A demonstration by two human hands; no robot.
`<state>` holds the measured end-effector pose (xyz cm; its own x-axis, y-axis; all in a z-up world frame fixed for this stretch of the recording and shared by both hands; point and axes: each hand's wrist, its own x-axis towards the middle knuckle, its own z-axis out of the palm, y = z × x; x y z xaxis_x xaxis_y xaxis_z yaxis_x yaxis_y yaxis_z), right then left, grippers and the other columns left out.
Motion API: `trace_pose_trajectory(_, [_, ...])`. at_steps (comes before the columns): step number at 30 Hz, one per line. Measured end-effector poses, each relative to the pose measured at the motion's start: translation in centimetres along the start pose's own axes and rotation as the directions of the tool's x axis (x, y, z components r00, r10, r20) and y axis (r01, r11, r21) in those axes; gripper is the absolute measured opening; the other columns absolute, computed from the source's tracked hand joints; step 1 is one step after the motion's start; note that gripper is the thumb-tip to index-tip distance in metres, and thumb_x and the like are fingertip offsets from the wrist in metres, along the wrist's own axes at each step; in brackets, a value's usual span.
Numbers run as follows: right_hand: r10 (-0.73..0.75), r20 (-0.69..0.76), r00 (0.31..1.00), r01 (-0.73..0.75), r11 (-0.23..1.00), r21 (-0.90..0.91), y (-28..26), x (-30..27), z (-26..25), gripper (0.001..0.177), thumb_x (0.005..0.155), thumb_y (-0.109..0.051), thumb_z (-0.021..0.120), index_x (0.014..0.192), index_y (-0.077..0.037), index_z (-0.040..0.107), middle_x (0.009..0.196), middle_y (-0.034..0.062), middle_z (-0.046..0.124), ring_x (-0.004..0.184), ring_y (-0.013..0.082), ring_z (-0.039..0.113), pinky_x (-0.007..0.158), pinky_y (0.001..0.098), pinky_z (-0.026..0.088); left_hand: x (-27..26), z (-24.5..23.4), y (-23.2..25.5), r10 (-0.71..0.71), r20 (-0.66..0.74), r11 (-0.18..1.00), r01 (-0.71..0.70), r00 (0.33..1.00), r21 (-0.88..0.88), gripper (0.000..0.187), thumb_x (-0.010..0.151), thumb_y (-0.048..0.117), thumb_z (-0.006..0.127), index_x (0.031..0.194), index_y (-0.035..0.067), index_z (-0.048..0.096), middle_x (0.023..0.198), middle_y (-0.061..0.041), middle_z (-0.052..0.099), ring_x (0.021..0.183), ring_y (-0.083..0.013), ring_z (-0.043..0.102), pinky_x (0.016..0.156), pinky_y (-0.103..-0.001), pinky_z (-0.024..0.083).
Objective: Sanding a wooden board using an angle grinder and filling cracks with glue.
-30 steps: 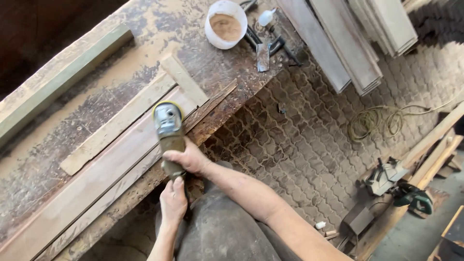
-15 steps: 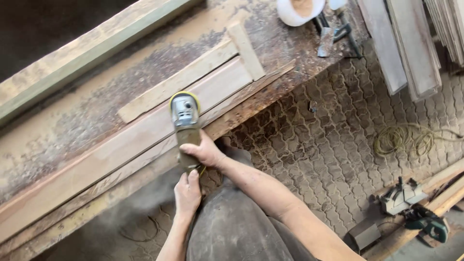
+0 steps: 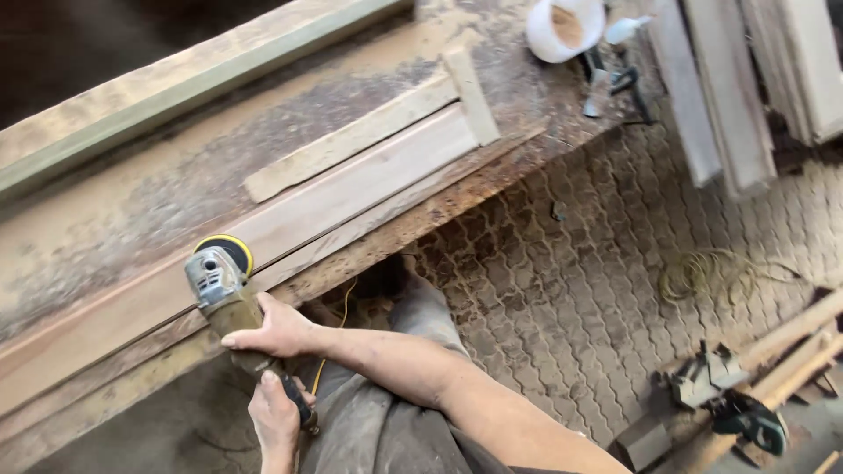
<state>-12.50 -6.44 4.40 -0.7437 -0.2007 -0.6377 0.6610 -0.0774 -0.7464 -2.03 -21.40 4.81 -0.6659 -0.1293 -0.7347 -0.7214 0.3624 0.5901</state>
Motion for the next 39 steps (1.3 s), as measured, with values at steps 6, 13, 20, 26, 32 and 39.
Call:
trace_pose_trajectory(6, [-0.149, -0.204, 0.967, 0.202, 0.941, 0.270, 4.4, -3.6, -9.9, 0.065, 0.078, -0.030, 0.076, 0.129, 0.003, 0.053, 0.111, 0.0136, 0.065, 0.096, 0.0193, 0.062, 0.090, 0.0328, 0.054, -0.9, 8.9, 3.2, 0.025, 0.158, 0.968, -0.064, 0.987, 0.243, 0.050, 0.105, 0.036, 0.040, 0.097, -0.005, 0.067, 0.054, -0.016, 0.066, 0.045, -0.0280, 0.060, 0.052, -0.037, 0.049])
trace_pose_trajectory(13, [-0.070, -0.289, 0.955, 0.216, 0.831, 0.512, 4.7, -6.4, -23.0, 0.073, 0.078, -0.024, 0.075, 0.134, 0.005, 0.039, 0.113, 0.0224, 0.058, 0.085, 0.0299, 0.069, 0.079, 0.0413, 0.065, -0.6, 20.5, 9.5, 0.025, 0.309, 0.933, -0.133, 0.951, 0.333, 0.049, 0.099, 0.037, 0.051, 0.105, -0.008, 0.069, 0.075, -0.019, 0.068, 0.059, -0.0280, 0.064, 0.060, -0.038, 0.052])
trace_pose_trajectory(20, [0.007, -0.637, 0.771, 0.276, 0.897, 0.344, 5.5, -7.4, -28.3, 0.057, 0.085, -0.027, 0.087, 0.125, 0.001, 0.058, 0.116, 0.0235, 0.071, 0.108, 0.0288, 0.067, 0.095, 0.0450, 0.059, -1.7, 26.5, 16.1, 0.048, 0.462, 0.874, -0.261, 0.886, 0.410, 0.075, 0.094, 0.061, 0.057, 0.123, -0.007, 0.068, 0.121, -0.035, 0.068, 0.125, -0.0511, 0.058, 0.109, -0.060, 0.045])
trace_pose_trajectory(26, [-0.048, -0.581, 0.813, 0.367, 0.816, 0.446, 6.3, -6.8, -22.9, 0.040, 0.088, -0.023, 0.083, 0.117, -0.011, 0.060, 0.101, 0.0067, 0.072, 0.094, 0.0154, 0.070, 0.079, 0.0356, 0.063, 0.4, 21.8, 11.2, 0.081, 0.429, 0.884, -0.264, 0.900, 0.385, 0.054, 0.095, 0.062, 0.056, 0.092, 0.010, 0.071, 0.083, -0.022, 0.074, 0.098, -0.0422, 0.072, 0.081, -0.053, 0.055])
trace_pose_trajectory(32, [-0.094, -0.400, 0.911, 0.211, 0.943, 0.259, 8.2, -3.0, -12.3, 0.058, 0.084, -0.030, 0.087, 0.129, -0.009, 0.057, 0.114, 0.0128, 0.071, 0.106, 0.0222, 0.066, 0.094, 0.0449, 0.058, -0.4, 10.6, 6.6, 0.176, 0.243, 0.920, -0.247, 0.954, 0.304, 0.049, 0.097, 0.049, 0.060, 0.088, 0.001, 0.067, 0.086, -0.031, 0.069, 0.097, -0.0488, 0.069, 0.074, -0.058, 0.052])
trace_pose_trajectory(39, [0.070, -0.076, 0.995, -0.069, 0.997, 0.021, 1.7, -0.6, 1.8, 0.092, 0.069, -0.045, 0.073, 0.142, 0.002, 0.041, 0.124, 0.0224, 0.062, 0.106, 0.0311, 0.066, 0.094, 0.0404, 0.056, 1.1, -2.1, -5.7, -0.068, 0.071, 0.962, 0.047, 0.995, 0.267, 0.059, 0.101, 0.047, 0.045, 0.091, -0.005, 0.071, 0.060, -0.018, 0.072, 0.054, -0.0340, 0.070, 0.059, -0.043, 0.054])
